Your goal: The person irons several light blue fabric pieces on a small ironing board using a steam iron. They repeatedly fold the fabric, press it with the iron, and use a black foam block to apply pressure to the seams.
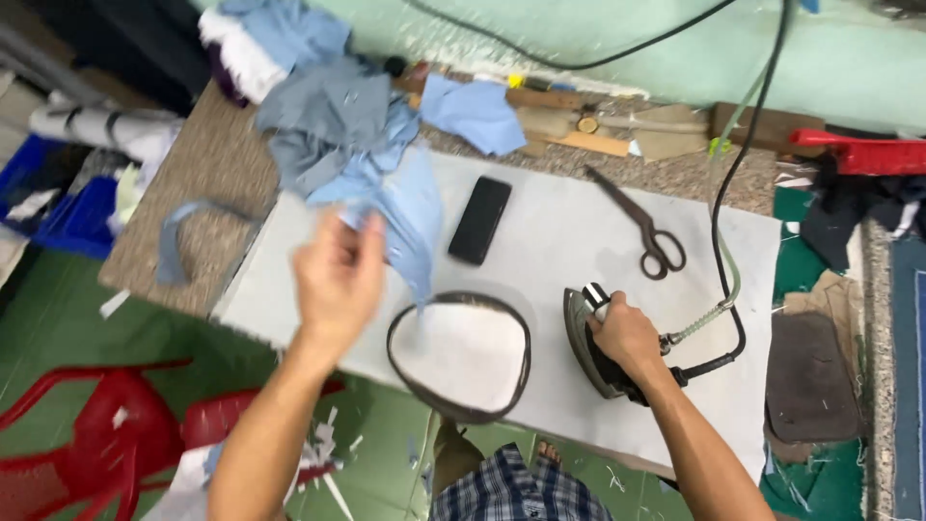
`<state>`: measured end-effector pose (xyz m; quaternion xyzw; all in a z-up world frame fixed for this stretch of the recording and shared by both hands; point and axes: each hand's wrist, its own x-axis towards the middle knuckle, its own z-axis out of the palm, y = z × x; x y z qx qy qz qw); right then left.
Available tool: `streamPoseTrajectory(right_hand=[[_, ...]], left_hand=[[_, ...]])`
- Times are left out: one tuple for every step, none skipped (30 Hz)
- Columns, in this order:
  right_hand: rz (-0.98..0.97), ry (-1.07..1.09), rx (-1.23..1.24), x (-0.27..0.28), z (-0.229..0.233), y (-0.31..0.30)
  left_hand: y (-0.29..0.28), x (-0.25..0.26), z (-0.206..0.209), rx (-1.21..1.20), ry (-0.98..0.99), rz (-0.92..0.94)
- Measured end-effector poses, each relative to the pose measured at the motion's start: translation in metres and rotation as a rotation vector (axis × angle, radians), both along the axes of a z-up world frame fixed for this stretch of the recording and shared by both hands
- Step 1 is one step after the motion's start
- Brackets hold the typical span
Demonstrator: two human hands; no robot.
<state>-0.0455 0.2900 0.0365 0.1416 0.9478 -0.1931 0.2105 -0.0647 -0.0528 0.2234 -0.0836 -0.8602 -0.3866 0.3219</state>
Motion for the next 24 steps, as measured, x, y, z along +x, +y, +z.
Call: streamPoseTrajectory(right_hand=[[0.023,-0.005,-0.003,0.01,0.0,0.001],[0.035,-0.021,-0.004,0.02,0.001,0.004],[0.048,-0.036,-0.004,0.028,0.003,0.006],[0.062,-0.032,0.001,0.036,0.008,0.009],[0.059,-0.033,-0.007,0.043,0.013,0.011],[0.044,-0.037,-0.024,0.053,0.016,0.009],[0.047,-0.035,-0.027,0.055,0.016,0.009],[0.05,-0.028,-0.006,0.058,0.016,0.01],[0.052,-0.021,0.014,0.06,0.017,0.011],[0.046,-0.014,0.01,0.059,0.017,0.011],[0.043,-0.009,0.013,0.057,0.017,0.011],[0.044,-0.014,0.015,0.058,0.016,0.011],[0.042,-0.015,0.012,0.06,0.017,0.009],[0.041,-0.015,0.02,0.06,0.018,0.01],[0.04,-0.014,0.028,0.059,0.02,0.01],[0.038,-0.016,0.027,0.06,0.021,0.008],[0.038,-0.014,0.044,0.059,0.022,0.007],[0.03,-0.014,0.059,0.061,0.022,0.007],[0.02,-0.018,0.057,0.062,0.02,0.006],[0.026,-0.009,0.072,0.062,0.019,0.007],[0.032,-0.001,0.088,0.062,0.017,0.007],[0.034,-0.002,0.091,0.063,0.017,0.007],[0.041,0.001,0.089,0.063,0.017,0.007],[0.047,0.004,0.084,0.063,0.017,0.007]], left_hand=[[-0.009,0.011,0.007,-0.003,-0.005,0.023],[-0.017,0.018,0.014,0.13,-0.029,0.001],[-0.026,0.024,0.021,0.264,-0.051,-0.02],[-0.031,0.031,0.013,0.269,-0.045,-0.007],[-0.036,0.037,0.005,0.383,-0.098,-0.003],[-0.044,0.04,-0.003,0.489,-0.155,-0.009],[-0.051,0.038,-0.017,0.486,-0.153,-0.007],[-0.058,0.035,-0.032,0.563,-0.157,0.022],[-0.064,0.031,-0.047,0.64,-0.161,0.051],[-0.08,0.019,-0.072,0.636,-0.156,0.043],[-0.095,0.006,-0.098,0.586,-0.14,0.086],[-0.111,-0.003,-0.125,0.536,-0.131,0.136],[-0.116,0.0,-0.14,0.532,-0.132,0.135],[-0.119,0.001,-0.155,0.342,-0.211,0.222],[-0.122,0.001,-0.17,0.151,-0.288,0.306],[-0.102,0.018,-0.168,0.149,-0.289,0.305],[-0.081,0.034,-0.167,0.121,-0.335,0.271],[-0.06,0.05,-0.166,0.089,-0.384,0.229],[-0.047,0.055,-0.2,0.084,-0.388,0.221],[-0.032,0.063,-0.236,-0.18,-0.278,0.097],[-0.018,0.071,-0.271,-0.44,-0.163,-0.029],[-0.002,0.085,-0.261,-0.436,-0.165,-0.028],[0.014,0.098,-0.251,-0.469,-0.294,-0.13],[0.029,0.111,-0.239,-0.502,-0.422,-0.233]])
